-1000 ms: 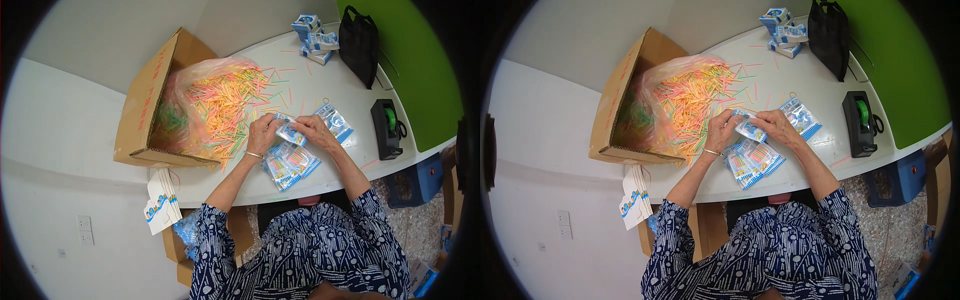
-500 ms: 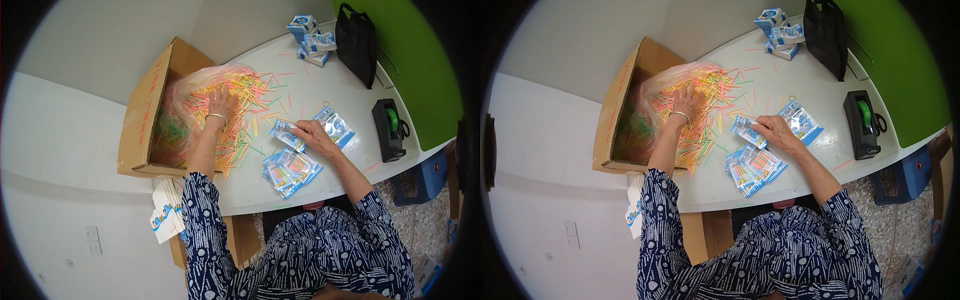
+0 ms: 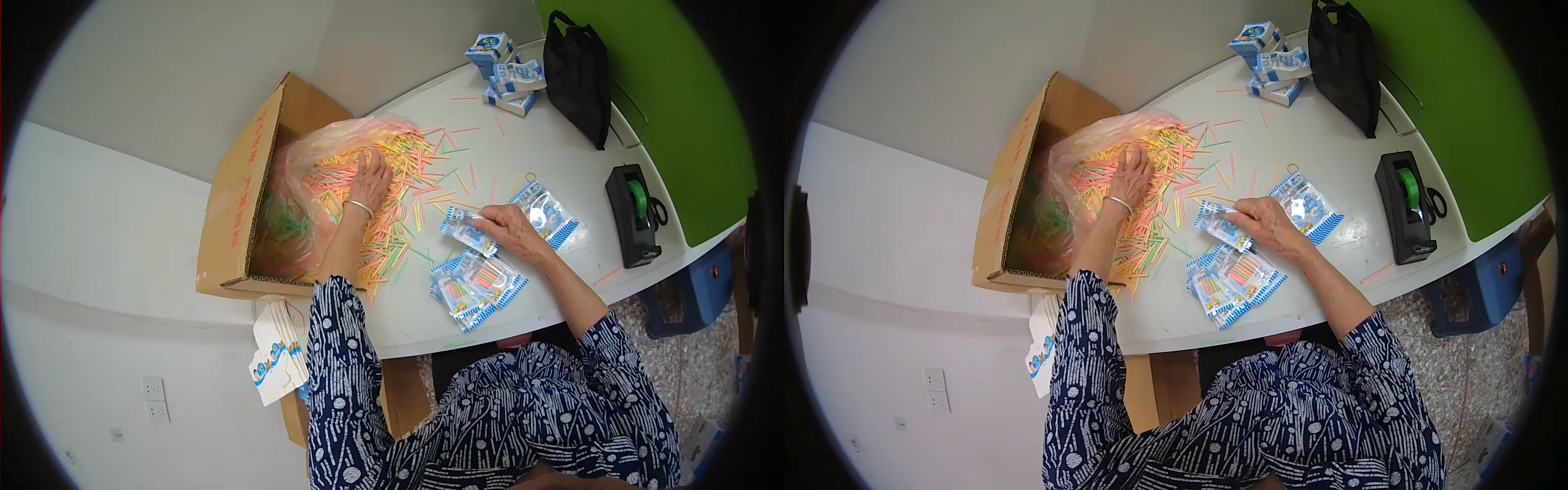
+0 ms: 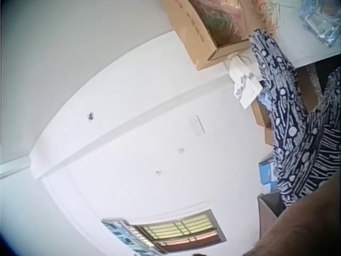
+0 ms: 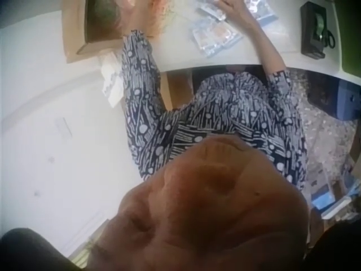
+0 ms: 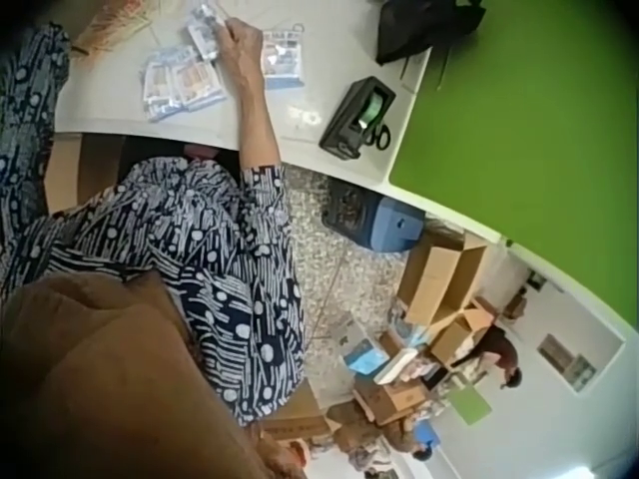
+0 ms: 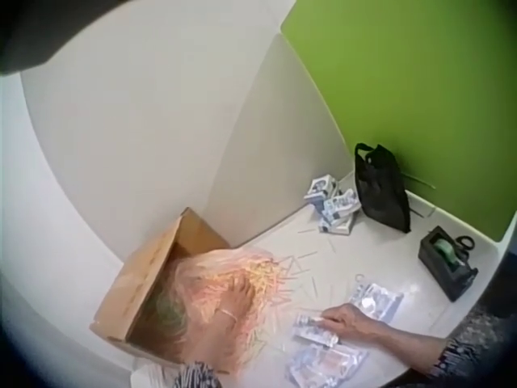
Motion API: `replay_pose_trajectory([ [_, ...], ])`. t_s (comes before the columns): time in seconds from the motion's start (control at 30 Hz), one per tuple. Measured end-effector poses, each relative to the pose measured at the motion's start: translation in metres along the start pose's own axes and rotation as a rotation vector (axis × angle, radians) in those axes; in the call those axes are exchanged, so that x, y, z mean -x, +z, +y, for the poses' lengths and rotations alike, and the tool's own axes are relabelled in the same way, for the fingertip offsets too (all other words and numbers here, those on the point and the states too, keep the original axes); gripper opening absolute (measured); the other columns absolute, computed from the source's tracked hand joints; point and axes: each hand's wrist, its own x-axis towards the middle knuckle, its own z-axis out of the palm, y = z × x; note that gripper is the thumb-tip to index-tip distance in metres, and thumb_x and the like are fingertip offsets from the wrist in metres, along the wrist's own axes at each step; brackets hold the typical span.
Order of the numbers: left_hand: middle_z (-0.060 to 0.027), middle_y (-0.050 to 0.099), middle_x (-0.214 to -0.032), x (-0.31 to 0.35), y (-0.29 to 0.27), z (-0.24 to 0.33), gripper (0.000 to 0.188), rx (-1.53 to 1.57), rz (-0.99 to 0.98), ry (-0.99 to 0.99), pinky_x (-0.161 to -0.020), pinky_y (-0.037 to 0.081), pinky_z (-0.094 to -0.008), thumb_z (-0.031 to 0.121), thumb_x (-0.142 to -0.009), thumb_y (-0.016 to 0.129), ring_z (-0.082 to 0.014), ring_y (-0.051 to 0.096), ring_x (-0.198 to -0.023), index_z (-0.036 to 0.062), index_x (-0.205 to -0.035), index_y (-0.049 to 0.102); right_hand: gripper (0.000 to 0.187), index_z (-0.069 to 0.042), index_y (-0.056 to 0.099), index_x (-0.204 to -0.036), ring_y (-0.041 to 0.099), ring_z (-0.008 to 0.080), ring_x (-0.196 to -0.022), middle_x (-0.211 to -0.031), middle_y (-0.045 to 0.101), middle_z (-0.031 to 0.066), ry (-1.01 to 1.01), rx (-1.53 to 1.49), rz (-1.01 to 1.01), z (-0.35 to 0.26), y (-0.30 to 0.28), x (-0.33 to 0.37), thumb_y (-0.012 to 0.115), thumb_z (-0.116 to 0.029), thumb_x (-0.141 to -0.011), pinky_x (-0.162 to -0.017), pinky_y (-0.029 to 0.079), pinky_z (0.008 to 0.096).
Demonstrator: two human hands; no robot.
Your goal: Packaging small colorful plastic items into individual plastic bags and arranging them on a table in a workshop environment.
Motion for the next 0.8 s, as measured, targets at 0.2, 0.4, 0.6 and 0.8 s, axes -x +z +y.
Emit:
replay_pose_trajectory([
  [0.2,-0.0168,0.048,-0.125,0.005,-0.016,0.003,0.029,-0.019,-0.024,0.052,-0.107,0.019,-0.0522,0.019,-0.086,0.044,-0.0345,0.029,-0.131,0.0032,-0.109,0.052,0.034,0.003,0.048,-0.068,0.036,0.0158,-0.054,-0.056,0.04,0.0102,0.023,0.056,-0.023,0.001,-0.004,0.001,0.057,-0.024,-0.088,-0.052,0.033,0.0328],
  [0.4,-0.0146,0.057,-0.103,0.011,-0.028,0.006,0.018,0.359,0.108,-0.256,-0.098,0.026,-0.0514,0.013,-0.082,0.047,-0.0314,0.043,-0.112,0.0045,-0.097,0.055,0.037,0.003,0.046,-0.066,0.036,0.0136,-0.055,-0.055,0.04,0.0092,0.007,0.024,-0.006,0.001,-0.002,0.002,0.056,-0.025,-0.088,-0.052,0.032,0.0323],
  [0.6,-0.0143,0.057,-0.097,0.018,-0.042,0.025,0.017,0.795,0.398,-0.56,-0.089,0.03,-0.0488,0.014,-0.084,0.05,-0.0296,0.049,-0.1,0.0031,-0.097,0.053,0.035,0.002,0.049,-0.067,0.036,0.0092,-0.057,-0.056,0.041,0.0024,0.012,-0.026,0.01,0.005,-0.001,0.002,0.056,-0.025,-0.089,-0.052,0.032,0.0289],
  [0.8,-0.0113,0.059,-0.094,0.036,-0.043,0.015,0.022,1.787,0.594,-0.936,-0.082,0.042,-0.0446,0.022,-0.095,0.046,-0.0253,0.056,-0.085,-0.0001,-0.099,0.049,0.032,0.002,0.053,-0.072,0.037,0.0078,-0.057,-0.058,0.041,-0.0003,0.056,-0.067,0.044,0.003,0.006,-0.001,0.057,-0.025,-0.088,-0.052,0.033,0.0273],
])
